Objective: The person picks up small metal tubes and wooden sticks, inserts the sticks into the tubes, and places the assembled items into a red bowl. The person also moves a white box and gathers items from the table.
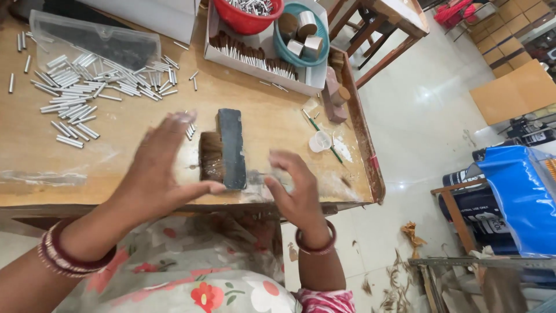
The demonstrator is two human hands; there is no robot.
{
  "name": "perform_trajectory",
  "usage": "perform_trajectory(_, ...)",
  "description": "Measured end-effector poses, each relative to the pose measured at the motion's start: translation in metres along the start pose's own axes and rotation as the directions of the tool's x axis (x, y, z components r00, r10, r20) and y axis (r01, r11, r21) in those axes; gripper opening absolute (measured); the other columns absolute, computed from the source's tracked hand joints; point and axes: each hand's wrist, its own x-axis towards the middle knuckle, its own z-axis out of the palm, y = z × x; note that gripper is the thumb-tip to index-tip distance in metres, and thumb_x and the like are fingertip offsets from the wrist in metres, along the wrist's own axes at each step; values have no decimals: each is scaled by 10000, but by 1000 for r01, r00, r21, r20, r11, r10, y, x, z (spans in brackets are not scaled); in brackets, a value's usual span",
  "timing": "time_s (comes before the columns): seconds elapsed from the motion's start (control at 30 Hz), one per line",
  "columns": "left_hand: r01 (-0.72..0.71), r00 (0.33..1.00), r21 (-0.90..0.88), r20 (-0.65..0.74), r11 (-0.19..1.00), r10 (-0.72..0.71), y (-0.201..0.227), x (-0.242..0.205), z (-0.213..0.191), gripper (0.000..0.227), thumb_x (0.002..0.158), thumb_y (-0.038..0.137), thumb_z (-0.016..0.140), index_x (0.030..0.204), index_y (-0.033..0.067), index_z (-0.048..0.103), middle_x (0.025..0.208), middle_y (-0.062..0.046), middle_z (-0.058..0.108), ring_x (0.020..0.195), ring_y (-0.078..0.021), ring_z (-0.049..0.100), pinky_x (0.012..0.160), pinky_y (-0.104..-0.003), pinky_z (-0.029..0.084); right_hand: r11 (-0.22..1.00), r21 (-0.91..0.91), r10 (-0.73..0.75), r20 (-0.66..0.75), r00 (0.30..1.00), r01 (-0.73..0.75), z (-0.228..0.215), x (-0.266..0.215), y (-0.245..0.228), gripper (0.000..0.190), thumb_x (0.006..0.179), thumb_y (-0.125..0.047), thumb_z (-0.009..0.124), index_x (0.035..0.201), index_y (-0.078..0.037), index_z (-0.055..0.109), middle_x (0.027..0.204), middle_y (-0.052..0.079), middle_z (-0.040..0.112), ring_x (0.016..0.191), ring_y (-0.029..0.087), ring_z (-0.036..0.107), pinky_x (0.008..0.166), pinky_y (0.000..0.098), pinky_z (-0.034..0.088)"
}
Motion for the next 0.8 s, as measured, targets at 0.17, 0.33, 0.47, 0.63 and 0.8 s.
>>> perform_trajectory(0.17,142,943,-30,-298,989,-145,-10,-30,-34,738,936,321,815,1499,-17,479,1450,-231,543,1383,-368,544,1212,-439,446,648,-8,475,786,396,-762,-34,-100,30,338,980,-237,670,1225,-22,758,1021,214,778,881,347,777,803,359,580)
perform_trajectory(0.33,157,920,21,-367,987,-139,-35,-30,-20,502,1070,240,780,1383,-44,509,1352,-234,585,1282,-373,583,1096,-442,475,873,-98,475,386,790,-477,99,-185,110,498,945,-284,727,1319,37,658,1135,288,687,1065,385,628,896,441,516)
perform_trajectory(0.47,83,964,272,-266,959,-8,-48,-13,-10,397,965,204,718,1316,59,600,1357,-252,603,1302,-420,576,1093,-488,466,602,522,561,262,786,-604,167,-195,181,501,832,-222,800,1208,64,633,1188,256,686,1111,314,646,925,440,569)
perform_trajectory(0.63,164,980,307,54,938,-189,-67,27,11,410,899,255,668,1301,179,643,1465,-254,500,1376,-418,448,1073,-578,376,666,436,548,265,793,-606,178,-187,211,447,858,-209,775,1191,59,646,1166,245,701,1090,314,655,922,430,571)
perform_trajectory(0.8,64,954,473,230,879,-193,-72,58,11,372,860,328,679,1216,222,655,1532,-214,381,1482,-384,291,1128,-598,274,745,295,551,234,801,-599,158,-160,254,382,890,-194,744,1169,54,663,1137,231,720,1065,313,665,918,419,573)
